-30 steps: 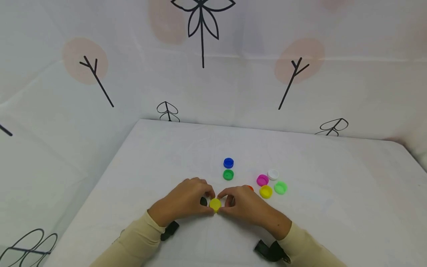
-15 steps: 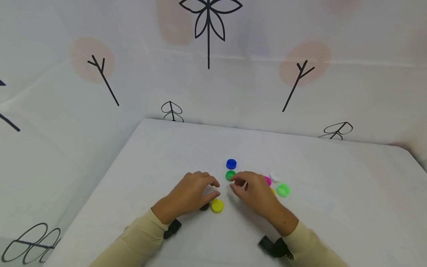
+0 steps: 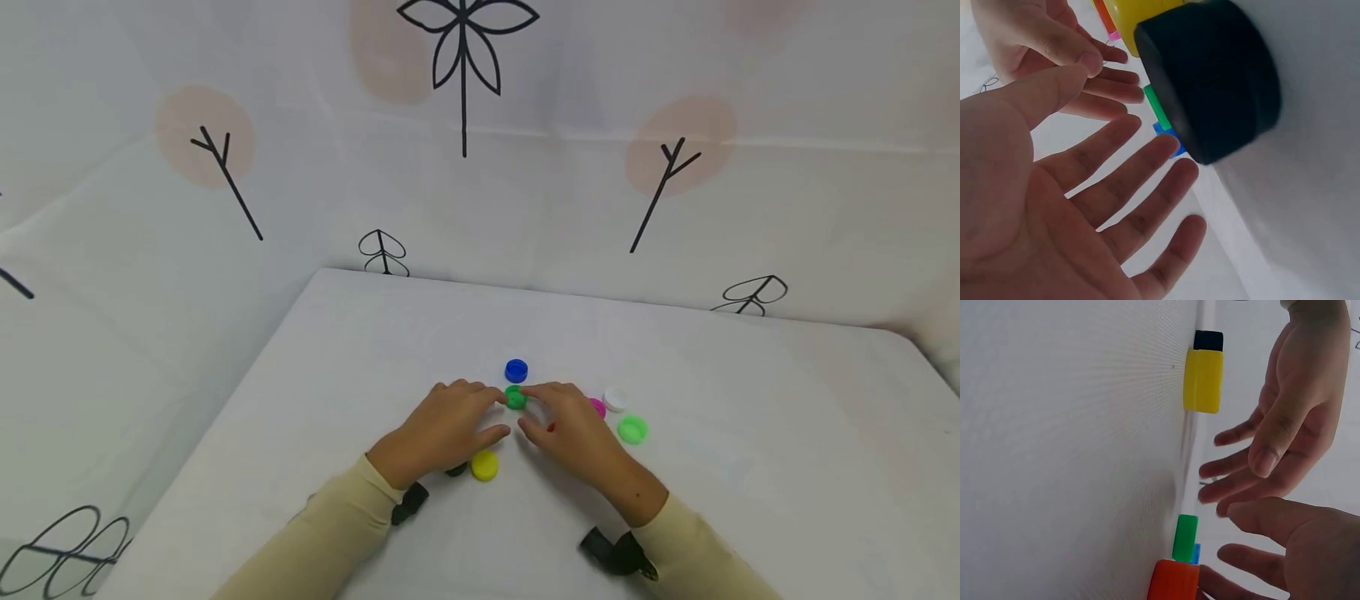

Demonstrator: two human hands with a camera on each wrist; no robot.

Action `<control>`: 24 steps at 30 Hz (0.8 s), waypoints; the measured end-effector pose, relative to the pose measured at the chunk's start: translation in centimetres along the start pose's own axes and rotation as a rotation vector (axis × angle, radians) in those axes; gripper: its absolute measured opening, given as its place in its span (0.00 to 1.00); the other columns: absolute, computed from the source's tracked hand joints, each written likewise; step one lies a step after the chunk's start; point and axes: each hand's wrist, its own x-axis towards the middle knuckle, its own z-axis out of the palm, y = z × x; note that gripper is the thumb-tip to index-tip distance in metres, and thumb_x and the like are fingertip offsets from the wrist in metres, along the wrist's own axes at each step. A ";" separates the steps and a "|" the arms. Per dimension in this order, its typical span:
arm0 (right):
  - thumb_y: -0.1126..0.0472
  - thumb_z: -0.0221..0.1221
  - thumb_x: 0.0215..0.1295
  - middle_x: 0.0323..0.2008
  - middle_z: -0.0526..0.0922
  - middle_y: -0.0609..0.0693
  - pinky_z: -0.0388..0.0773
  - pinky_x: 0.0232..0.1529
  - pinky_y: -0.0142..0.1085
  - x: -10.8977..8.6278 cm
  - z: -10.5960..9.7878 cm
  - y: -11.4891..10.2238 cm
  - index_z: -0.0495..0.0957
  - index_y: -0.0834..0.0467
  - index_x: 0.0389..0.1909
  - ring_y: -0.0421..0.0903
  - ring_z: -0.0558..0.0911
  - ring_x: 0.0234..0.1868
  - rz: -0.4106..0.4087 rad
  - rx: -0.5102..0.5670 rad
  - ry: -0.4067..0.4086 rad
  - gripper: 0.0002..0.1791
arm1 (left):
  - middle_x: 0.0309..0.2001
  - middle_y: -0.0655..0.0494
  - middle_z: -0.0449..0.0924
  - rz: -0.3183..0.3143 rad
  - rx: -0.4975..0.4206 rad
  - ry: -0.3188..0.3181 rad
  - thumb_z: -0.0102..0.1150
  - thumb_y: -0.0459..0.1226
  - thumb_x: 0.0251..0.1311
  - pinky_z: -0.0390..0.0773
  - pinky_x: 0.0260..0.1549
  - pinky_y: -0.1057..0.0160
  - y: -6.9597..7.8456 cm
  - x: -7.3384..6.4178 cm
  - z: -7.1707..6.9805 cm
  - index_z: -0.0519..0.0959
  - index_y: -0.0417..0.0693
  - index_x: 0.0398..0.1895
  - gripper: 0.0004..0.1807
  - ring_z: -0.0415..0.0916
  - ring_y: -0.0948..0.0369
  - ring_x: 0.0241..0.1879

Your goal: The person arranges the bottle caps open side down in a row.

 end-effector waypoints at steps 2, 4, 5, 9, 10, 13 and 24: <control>0.60 0.67 0.63 0.56 0.84 0.56 0.80 0.57 0.52 0.0 0.1 0.1 0.80 0.60 0.59 0.59 0.78 0.60 0.009 -0.005 -0.020 0.23 | 0.58 0.57 0.82 -0.005 0.006 -0.003 0.60 0.54 0.67 0.75 0.53 0.49 0.0 0.2 0.1 0.79 0.55 0.60 0.23 0.78 0.55 0.57; 0.60 0.67 0.63 0.57 0.83 0.57 0.79 0.58 0.52 0.1 0.2 0.0 0.79 0.60 0.60 0.59 0.78 0.61 0.027 -0.006 -0.043 0.24 | 0.59 0.57 0.81 -0.010 0.013 -0.006 0.59 0.54 0.67 0.74 0.54 0.49 0.1 0.2 0.2 0.79 0.55 0.61 0.24 0.77 0.55 0.58; 0.60 0.67 0.63 0.58 0.83 0.57 0.78 0.58 0.52 0.1 0.2 0.0 0.78 0.60 0.60 0.59 0.78 0.61 0.034 -0.010 -0.055 0.25 | 0.60 0.57 0.81 -0.012 0.015 -0.008 0.59 0.55 0.67 0.74 0.54 0.49 0.1 0.3 0.2 0.78 0.54 0.61 0.25 0.77 0.55 0.59; 0.59 0.68 0.63 0.59 0.82 0.57 0.79 0.58 0.51 0.2 0.2 -0.1 0.78 0.61 0.61 0.58 0.77 0.62 0.054 -0.017 -0.087 0.26 | 0.63 0.56 0.79 -0.011 0.024 -0.013 0.59 0.55 0.67 0.72 0.56 0.47 0.1 0.2 0.2 0.76 0.54 0.65 0.28 0.75 0.54 0.62; 0.59 0.68 0.63 0.59 0.82 0.57 0.79 0.59 0.51 0.2 0.2 -0.1 0.78 0.61 0.61 0.58 0.77 0.62 0.055 -0.019 -0.090 0.26 | 0.63 0.55 0.78 -0.008 0.025 -0.012 0.59 0.55 0.67 0.72 0.56 0.47 0.1 0.2 0.2 0.76 0.54 0.65 0.28 0.75 0.54 0.62; 0.60 0.67 0.63 0.58 0.83 0.57 0.77 0.61 0.52 0.1 0.3 -0.1 0.79 0.62 0.60 0.58 0.78 0.62 0.039 -0.028 -0.090 0.24 | 0.64 0.55 0.78 0.000 0.029 -0.015 0.59 0.55 0.67 0.72 0.56 0.46 0.0 0.2 0.3 0.74 0.54 0.67 0.29 0.75 0.53 0.62; 0.61 0.68 0.62 0.54 0.85 0.55 0.76 0.61 0.51 0.0 0.6 0.1 0.81 0.62 0.56 0.56 0.78 0.61 0.018 -0.082 -0.072 0.22 | 0.60 0.58 0.81 -0.001 0.029 -0.012 0.57 0.54 0.69 0.72 0.56 0.49 0.3 0.2 0.6 0.79 0.55 0.62 0.24 0.76 0.55 0.60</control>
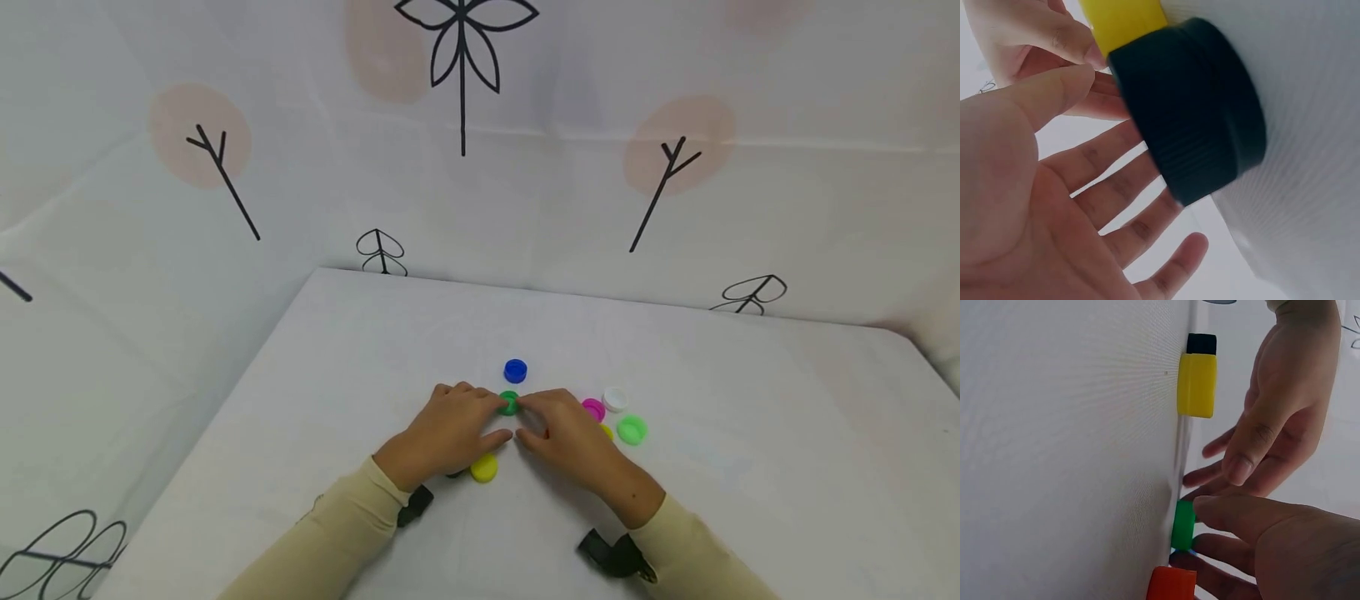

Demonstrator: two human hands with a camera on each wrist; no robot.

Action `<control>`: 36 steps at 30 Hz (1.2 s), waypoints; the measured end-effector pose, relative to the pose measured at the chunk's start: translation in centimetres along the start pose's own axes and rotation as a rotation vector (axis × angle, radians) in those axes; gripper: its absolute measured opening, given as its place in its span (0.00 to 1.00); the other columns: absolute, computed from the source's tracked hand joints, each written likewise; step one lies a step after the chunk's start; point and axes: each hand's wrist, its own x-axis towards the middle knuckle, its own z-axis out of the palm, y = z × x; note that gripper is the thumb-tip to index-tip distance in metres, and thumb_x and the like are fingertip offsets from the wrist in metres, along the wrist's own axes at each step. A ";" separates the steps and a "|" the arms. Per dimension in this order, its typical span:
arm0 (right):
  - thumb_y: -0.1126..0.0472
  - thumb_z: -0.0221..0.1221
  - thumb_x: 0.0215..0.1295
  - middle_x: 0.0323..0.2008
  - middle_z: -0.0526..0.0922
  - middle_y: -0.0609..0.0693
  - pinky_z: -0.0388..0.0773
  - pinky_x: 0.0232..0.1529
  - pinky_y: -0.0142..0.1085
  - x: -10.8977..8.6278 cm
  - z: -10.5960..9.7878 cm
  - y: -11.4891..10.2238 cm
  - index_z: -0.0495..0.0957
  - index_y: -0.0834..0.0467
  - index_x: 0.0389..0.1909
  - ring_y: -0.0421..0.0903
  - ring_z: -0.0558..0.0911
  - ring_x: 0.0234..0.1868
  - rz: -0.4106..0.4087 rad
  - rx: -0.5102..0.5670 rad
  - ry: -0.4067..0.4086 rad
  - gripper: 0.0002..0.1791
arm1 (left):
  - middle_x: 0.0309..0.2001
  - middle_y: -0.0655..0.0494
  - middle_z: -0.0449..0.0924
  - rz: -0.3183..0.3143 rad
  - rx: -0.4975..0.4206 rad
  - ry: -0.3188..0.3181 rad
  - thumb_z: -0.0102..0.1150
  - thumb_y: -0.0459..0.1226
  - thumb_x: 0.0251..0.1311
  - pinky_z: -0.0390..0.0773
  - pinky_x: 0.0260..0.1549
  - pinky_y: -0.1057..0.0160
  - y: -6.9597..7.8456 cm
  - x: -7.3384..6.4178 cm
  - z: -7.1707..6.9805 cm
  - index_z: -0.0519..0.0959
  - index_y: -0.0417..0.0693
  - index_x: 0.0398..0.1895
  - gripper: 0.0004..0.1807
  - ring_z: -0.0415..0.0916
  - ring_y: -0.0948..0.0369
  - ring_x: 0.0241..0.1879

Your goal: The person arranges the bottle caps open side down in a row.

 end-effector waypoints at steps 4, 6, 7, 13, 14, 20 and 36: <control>0.63 0.69 0.60 0.52 0.86 0.54 0.77 0.60 0.50 0.0 0.1 0.1 0.82 0.62 0.54 0.56 0.79 0.60 -0.012 -0.024 0.018 0.21 | 0.57 0.59 0.84 0.012 -0.015 0.017 0.57 0.53 0.69 0.73 0.54 0.51 0.1 0.0 0.0 0.81 0.54 0.59 0.22 0.77 0.57 0.57; 0.63 0.70 0.60 0.51 0.86 0.53 0.78 0.60 0.49 0.1 0.2 0.1 0.83 0.61 0.53 0.55 0.79 0.59 -0.021 -0.047 0.024 0.20 | 0.55 0.60 0.85 0.016 -0.021 0.020 0.57 0.52 0.69 0.73 0.53 0.52 0.1 0.0 0.1 0.82 0.54 0.58 0.21 0.78 0.57 0.56; 0.64 0.70 0.59 0.50 0.87 0.53 0.79 0.59 0.48 0.1 0.2 0.1 0.83 0.61 0.53 0.55 0.80 0.59 -0.026 -0.061 0.028 0.20 | 0.54 0.60 0.85 0.020 -0.023 0.024 0.57 0.52 0.69 0.74 0.52 0.52 0.1 0.0 0.1 0.82 0.54 0.57 0.20 0.78 0.58 0.55; 0.66 0.71 0.57 0.45 0.89 0.50 0.81 0.56 0.46 0.0 0.3 0.2 0.86 0.60 0.47 0.52 0.82 0.53 -0.046 -0.086 0.065 0.16 | 0.47 0.63 0.88 0.058 -0.020 0.076 0.60 0.50 0.68 0.75 0.45 0.57 0.1 0.1 0.2 0.85 0.54 0.50 0.15 0.80 0.60 0.47; 0.66 0.70 0.57 0.44 0.89 0.50 0.81 0.55 0.46 0.0 0.3 0.2 0.86 0.60 0.46 0.51 0.82 0.52 -0.048 -0.077 0.072 0.15 | 0.47 0.63 0.88 0.064 -0.021 0.091 0.61 0.49 0.67 0.76 0.44 0.58 0.1 0.1 0.2 0.86 0.55 0.50 0.14 0.81 0.60 0.46; 0.64 0.71 0.58 0.43 0.89 0.49 0.84 0.48 0.42 0.0 0.2 0.0 0.87 0.58 0.44 0.49 0.84 0.48 -0.052 -0.026 0.107 0.12 | 0.44 0.63 0.89 0.064 -0.049 0.177 0.69 0.44 0.61 0.79 0.43 0.58 0.1 0.0 -0.1 0.87 0.54 0.48 0.13 0.83 0.61 0.44; 0.62 0.69 0.61 0.44 0.89 0.49 0.84 0.47 0.44 -0.2 -0.2 -0.4 0.86 0.57 0.49 0.50 0.85 0.49 -0.094 0.073 0.217 0.14 | 0.39 0.61 0.89 0.058 -0.121 0.331 0.71 0.41 0.58 0.80 0.43 0.60 -0.2 -0.1 -0.8 0.87 0.53 0.44 0.11 0.83 0.62 0.38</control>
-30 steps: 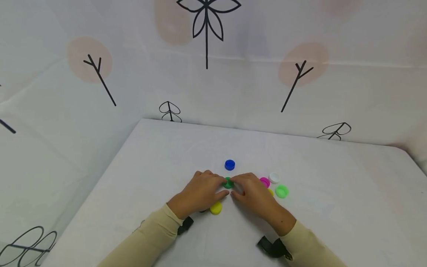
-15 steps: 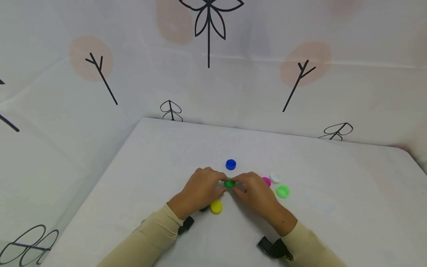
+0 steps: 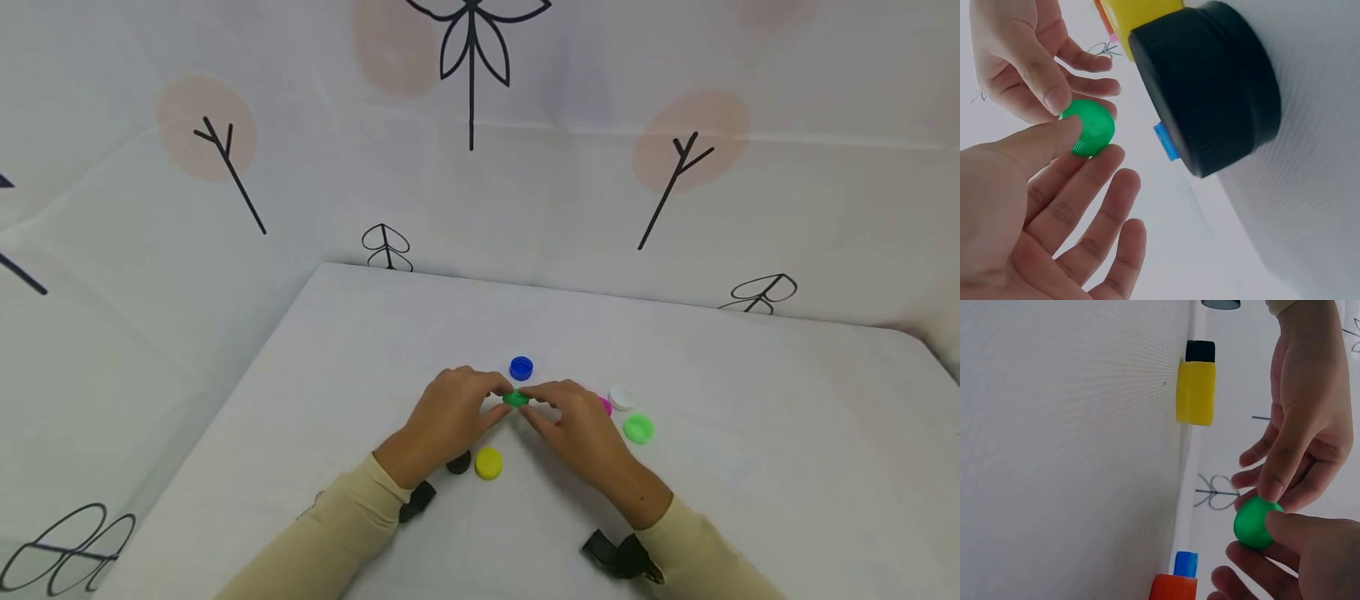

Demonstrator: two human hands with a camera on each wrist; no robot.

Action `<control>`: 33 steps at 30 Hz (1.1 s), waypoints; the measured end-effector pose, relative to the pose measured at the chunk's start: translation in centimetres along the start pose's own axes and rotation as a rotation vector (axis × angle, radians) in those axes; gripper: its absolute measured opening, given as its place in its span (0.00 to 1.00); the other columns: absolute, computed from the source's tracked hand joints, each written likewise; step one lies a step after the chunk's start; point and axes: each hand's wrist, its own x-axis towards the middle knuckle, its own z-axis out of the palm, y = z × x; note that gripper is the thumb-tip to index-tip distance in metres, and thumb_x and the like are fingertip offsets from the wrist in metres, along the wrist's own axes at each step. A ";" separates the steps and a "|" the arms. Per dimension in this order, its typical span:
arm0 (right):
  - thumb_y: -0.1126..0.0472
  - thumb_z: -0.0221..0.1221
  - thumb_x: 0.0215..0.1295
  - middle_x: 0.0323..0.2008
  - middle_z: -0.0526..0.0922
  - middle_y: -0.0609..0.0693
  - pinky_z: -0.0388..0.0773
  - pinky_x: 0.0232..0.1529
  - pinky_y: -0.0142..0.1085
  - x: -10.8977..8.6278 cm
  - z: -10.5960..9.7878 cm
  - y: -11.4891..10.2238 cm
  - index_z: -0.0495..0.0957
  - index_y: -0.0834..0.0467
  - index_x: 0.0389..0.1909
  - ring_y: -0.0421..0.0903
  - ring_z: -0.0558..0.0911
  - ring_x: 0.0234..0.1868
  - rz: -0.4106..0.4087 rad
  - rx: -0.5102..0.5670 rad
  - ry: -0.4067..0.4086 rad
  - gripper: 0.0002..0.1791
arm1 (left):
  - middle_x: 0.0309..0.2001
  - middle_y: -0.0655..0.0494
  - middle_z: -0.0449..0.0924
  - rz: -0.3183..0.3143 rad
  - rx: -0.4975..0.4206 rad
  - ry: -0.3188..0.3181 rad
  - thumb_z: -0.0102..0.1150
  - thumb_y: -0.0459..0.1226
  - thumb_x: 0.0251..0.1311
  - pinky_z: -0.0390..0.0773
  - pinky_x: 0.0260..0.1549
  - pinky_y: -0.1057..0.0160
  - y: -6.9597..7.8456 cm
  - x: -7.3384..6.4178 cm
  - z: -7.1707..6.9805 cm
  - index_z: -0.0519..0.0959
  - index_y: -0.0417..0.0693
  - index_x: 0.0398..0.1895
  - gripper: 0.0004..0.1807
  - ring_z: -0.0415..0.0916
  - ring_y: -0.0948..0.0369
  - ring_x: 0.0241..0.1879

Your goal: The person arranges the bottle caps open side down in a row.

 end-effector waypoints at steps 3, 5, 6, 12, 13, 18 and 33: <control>0.62 0.68 0.62 0.45 0.88 0.49 0.85 0.46 0.44 -0.1 0.0 0.1 0.86 0.56 0.51 0.49 0.85 0.48 0.008 0.022 0.000 0.15 | 0.38 0.60 0.89 0.005 -0.004 0.009 0.70 0.42 0.60 0.80 0.44 0.60 -0.1 0.0 0.1 0.86 0.52 0.44 0.11 0.82 0.62 0.37; 0.62 0.67 0.63 0.44 0.88 0.49 0.85 0.45 0.43 -0.1 0.0 0.1 0.85 0.56 0.52 0.48 0.85 0.47 0.005 0.033 0.003 0.16 | 0.37 0.60 0.89 0.004 -0.004 0.016 0.69 0.43 0.61 0.80 0.43 0.60 -0.2 0.0 0.1 0.86 0.52 0.45 0.11 0.82 0.63 0.36; 0.63 0.67 0.63 0.44 0.88 0.49 0.85 0.44 0.43 0.0 0.0 0.1 0.85 0.56 0.52 0.48 0.85 0.46 0.001 0.035 0.007 0.16 | 0.37 0.60 0.88 0.002 -0.006 0.018 0.69 0.43 0.61 0.80 0.43 0.60 -0.2 0.0 0.1 0.86 0.52 0.45 0.11 0.82 0.63 0.36; 0.63 0.66 0.65 0.40 0.89 0.49 0.85 0.42 0.41 0.0 -0.1 0.1 0.84 0.58 0.53 0.45 0.85 0.42 -0.017 0.038 0.028 0.16 | 0.36 0.60 0.88 -0.009 -0.025 0.020 0.65 0.45 0.65 0.79 0.41 0.62 -0.2 0.0 -0.2 0.85 0.51 0.48 0.13 0.82 0.61 0.36; 0.64 0.66 0.65 0.39 0.88 0.48 0.85 0.42 0.39 0.0 -0.2 0.1 0.84 0.58 0.53 0.44 0.85 0.41 -0.015 0.038 0.029 0.16 | 0.35 0.59 0.88 -0.011 -0.031 0.018 0.64 0.45 0.65 0.79 0.40 0.62 -0.2 0.0 -0.2 0.85 0.51 0.48 0.13 0.82 0.61 0.36; 0.64 0.65 0.65 0.37 0.88 0.49 0.83 0.37 0.32 0.0 -0.2 0.1 0.82 0.58 0.55 0.41 0.84 0.37 -0.010 0.058 0.034 0.17 | 0.37 0.58 0.88 -0.041 -0.089 0.006 0.63 0.44 0.67 0.79 0.38 0.63 -0.2 -0.1 -0.3 0.85 0.50 0.49 0.13 0.84 0.59 0.38; 0.65 0.60 0.70 0.35 0.89 0.53 0.82 0.33 0.32 -0.1 -0.5 -0.1 0.77 0.55 0.56 0.45 0.86 0.32 -0.004 0.177 0.068 0.15 | 0.38 0.57 0.89 0.000 -0.137 0.013 0.70 0.39 0.60 0.81 0.39 0.65 0.0 0.1 -0.4 0.83 0.47 0.55 0.20 0.85 0.63 0.39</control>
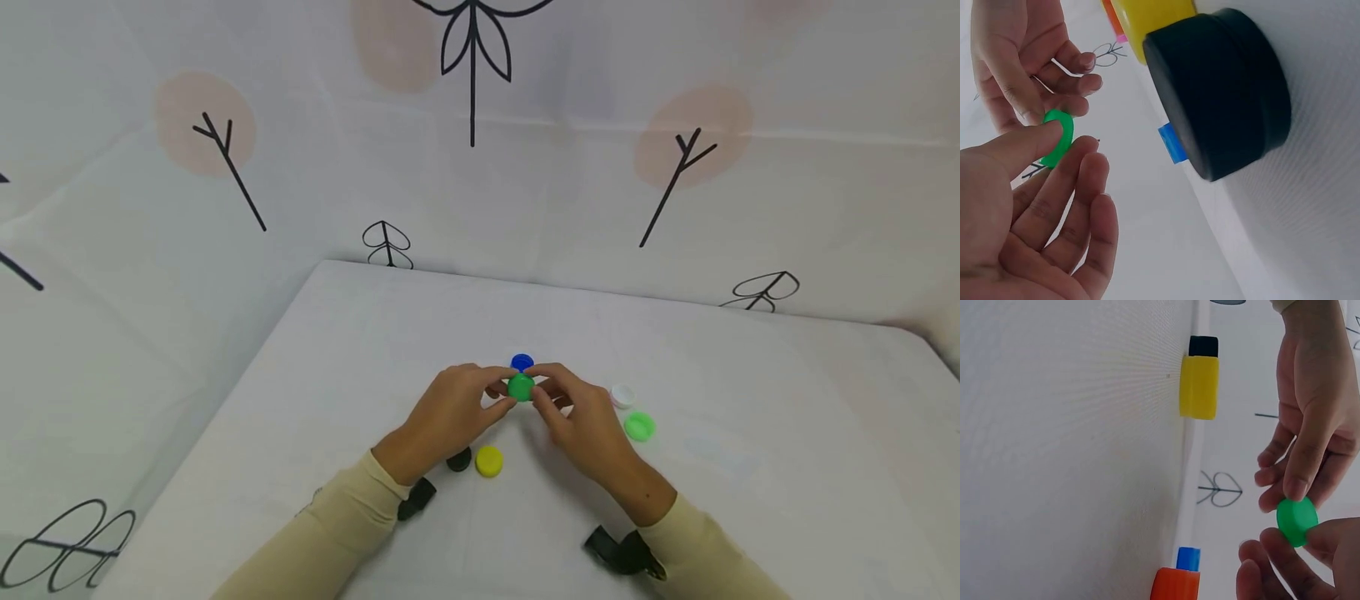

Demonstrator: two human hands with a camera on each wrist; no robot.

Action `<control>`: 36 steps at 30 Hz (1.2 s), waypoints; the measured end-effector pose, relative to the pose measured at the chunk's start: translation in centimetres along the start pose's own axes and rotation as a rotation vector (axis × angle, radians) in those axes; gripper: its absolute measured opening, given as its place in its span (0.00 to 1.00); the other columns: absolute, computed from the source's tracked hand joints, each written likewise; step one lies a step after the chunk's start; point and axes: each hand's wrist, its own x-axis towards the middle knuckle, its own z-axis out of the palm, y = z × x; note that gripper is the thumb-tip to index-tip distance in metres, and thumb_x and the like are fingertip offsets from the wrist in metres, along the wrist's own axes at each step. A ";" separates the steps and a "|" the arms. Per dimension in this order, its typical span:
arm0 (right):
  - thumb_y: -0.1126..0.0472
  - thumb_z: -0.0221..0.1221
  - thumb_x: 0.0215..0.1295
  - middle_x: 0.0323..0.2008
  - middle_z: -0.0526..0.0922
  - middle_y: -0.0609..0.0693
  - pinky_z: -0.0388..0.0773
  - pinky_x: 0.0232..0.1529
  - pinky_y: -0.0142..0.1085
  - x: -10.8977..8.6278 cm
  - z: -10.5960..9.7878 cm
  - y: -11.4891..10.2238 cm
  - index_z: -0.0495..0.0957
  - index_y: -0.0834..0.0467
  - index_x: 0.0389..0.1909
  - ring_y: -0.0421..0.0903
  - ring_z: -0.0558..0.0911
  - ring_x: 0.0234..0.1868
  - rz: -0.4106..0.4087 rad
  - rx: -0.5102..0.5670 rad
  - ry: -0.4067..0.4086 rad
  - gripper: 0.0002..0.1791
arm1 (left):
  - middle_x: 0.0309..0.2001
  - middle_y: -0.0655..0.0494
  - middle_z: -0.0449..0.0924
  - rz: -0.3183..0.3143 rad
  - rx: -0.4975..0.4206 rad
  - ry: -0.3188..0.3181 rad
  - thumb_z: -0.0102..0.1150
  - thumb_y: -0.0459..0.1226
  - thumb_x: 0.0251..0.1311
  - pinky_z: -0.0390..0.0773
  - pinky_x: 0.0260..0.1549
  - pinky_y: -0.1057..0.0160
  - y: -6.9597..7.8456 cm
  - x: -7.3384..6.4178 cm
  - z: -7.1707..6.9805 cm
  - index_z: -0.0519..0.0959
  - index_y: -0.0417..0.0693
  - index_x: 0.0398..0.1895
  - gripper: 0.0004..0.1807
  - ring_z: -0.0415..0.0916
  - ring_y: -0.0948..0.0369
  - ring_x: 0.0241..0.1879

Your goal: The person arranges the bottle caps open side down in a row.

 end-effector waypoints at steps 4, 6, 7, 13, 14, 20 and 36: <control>0.66 0.62 0.68 0.34 0.89 0.52 0.83 0.35 0.33 0.0 -0.1 0.0 0.78 0.56 0.55 0.43 0.85 0.33 -0.013 -0.006 -0.003 0.16 | 0.38 0.58 0.90 0.000 -0.022 0.001 0.70 0.39 0.60 0.81 0.37 0.65 -0.1 -0.1 -0.1 0.80 0.47 0.58 0.22 0.86 0.64 0.37; 0.67 0.64 0.65 0.33 0.88 0.51 0.83 0.36 0.34 0.1 -0.1 -0.1 0.78 0.56 0.56 0.41 0.84 0.33 -0.032 -0.010 -0.002 0.18 | 0.38 0.58 0.90 -0.003 -0.032 0.006 0.70 0.40 0.60 0.81 0.36 0.66 -0.2 -0.1 -0.2 0.77 0.49 0.58 0.23 0.86 0.63 0.36; 0.67 0.65 0.64 0.33 0.88 0.50 0.83 0.36 0.34 0.2 -0.1 -0.1 0.78 0.57 0.56 0.41 0.84 0.33 -0.043 -0.013 -0.001 0.19 | 0.38 0.58 0.90 -0.004 -0.036 0.008 0.70 0.40 0.60 0.81 0.35 0.67 -0.2 -0.1 -0.3 0.76 0.49 0.57 0.23 0.86 0.64 0.36; 0.68 0.69 0.59 0.33 0.88 0.49 0.85 0.37 0.39 0.2 -0.1 0.0 0.78 0.60 0.57 0.41 0.84 0.33 -0.066 -0.021 -0.001 0.24 | 0.38 0.57 0.90 0.000 -0.059 -0.012 0.68 0.41 0.61 0.81 0.35 0.66 -0.3 0.0 -0.4 0.75 0.51 0.55 0.20 0.87 0.63 0.36; 0.68 0.69 0.59 0.33 0.87 0.49 0.85 0.37 0.39 0.2 -0.1 0.0 0.78 0.60 0.57 0.40 0.84 0.33 -0.063 -0.021 -0.003 0.24 | 0.38 0.57 0.90 -0.002 -0.063 -0.022 0.68 0.41 0.62 0.81 0.35 0.66 -0.3 0.0 -0.5 0.75 0.51 0.54 0.20 0.87 0.63 0.37; 0.67 0.70 0.58 0.32 0.87 0.49 0.85 0.37 0.38 0.2 -0.3 -0.1 0.80 0.60 0.56 0.40 0.85 0.33 -0.063 -0.038 -0.023 0.23 | 0.37 0.57 0.90 -0.012 -0.065 -0.074 0.67 0.43 0.63 0.81 0.37 0.66 -0.3 -0.1 -0.8 0.76 0.51 0.55 0.19 0.86 0.63 0.37; 0.63 0.70 0.59 0.33 0.86 0.41 0.82 0.37 0.29 -0.9 -2.2 -0.9 0.82 0.57 0.54 0.34 0.82 0.33 -0.042 -0.089 -0.169 0.21 | 0.43 0.62 0.87 0.017 -0.050 -0.203 0.70 0.46 0.59 0.79 0.39 0.70 0.2 0.0 -1.6 0.82 0.52 0.50 0.18 0.82 0.66 0.41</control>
